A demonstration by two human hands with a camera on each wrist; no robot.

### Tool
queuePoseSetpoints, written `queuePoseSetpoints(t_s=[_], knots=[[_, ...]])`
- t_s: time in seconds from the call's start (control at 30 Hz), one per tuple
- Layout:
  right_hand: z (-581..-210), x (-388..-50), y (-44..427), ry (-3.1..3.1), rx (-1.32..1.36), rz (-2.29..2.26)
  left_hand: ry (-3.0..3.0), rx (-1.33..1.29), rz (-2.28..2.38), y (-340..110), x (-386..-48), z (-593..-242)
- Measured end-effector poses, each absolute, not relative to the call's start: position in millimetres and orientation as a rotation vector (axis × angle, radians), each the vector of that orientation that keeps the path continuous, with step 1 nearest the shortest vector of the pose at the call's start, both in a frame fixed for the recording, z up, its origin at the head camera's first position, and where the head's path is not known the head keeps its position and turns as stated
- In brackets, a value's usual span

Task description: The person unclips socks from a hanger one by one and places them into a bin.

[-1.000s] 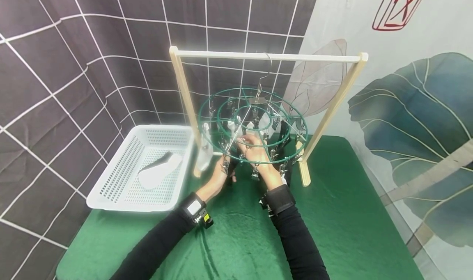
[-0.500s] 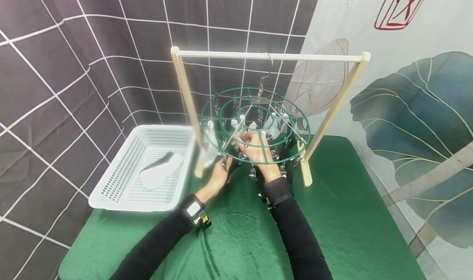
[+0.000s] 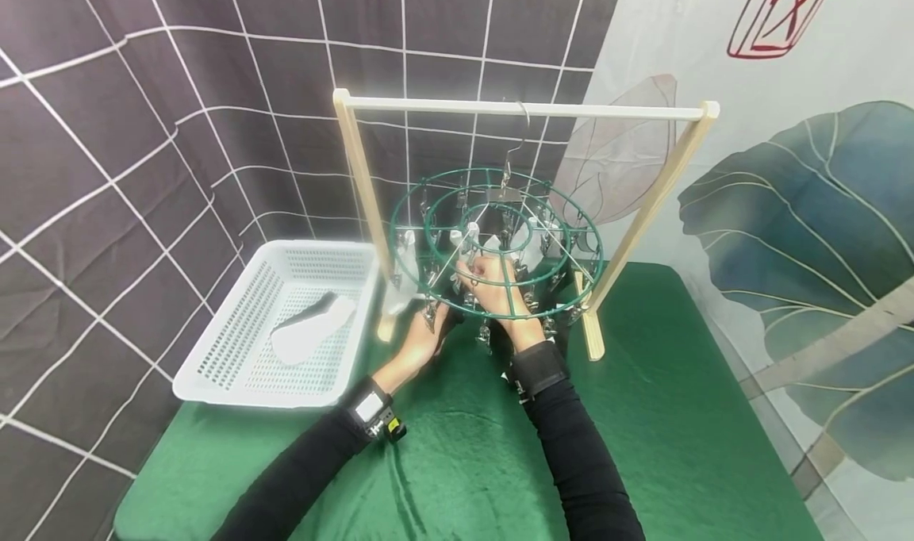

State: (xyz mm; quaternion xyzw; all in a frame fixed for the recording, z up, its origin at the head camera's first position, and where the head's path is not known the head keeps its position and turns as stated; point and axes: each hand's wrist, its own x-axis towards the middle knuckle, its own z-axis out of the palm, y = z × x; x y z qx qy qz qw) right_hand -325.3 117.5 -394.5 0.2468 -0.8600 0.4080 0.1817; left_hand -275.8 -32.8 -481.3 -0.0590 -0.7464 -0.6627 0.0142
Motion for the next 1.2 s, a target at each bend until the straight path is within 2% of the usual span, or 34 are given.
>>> queuePoseSetpoints(t_s=[0.33, 0.6, 1.0, 1.2], knots=[[-395, -323, 124, -2.375, 0.713, 1.175, -2.533, -0.279, -1.667, -36, -269, -464], [-398, -325, 130, -2.411, 0.641, 1.163, -2.631, -0.395, -1.526, -56, -259, -449], [-393, -321, 133, -2.525, 0.579, 1.155, -3.039, -0.815, -0.738, -126, -242, -393], [-394, -319, 136, -2.525, 0.591, 1.149, -3.109, -0.898, -0.669, -170, -249, -367]])
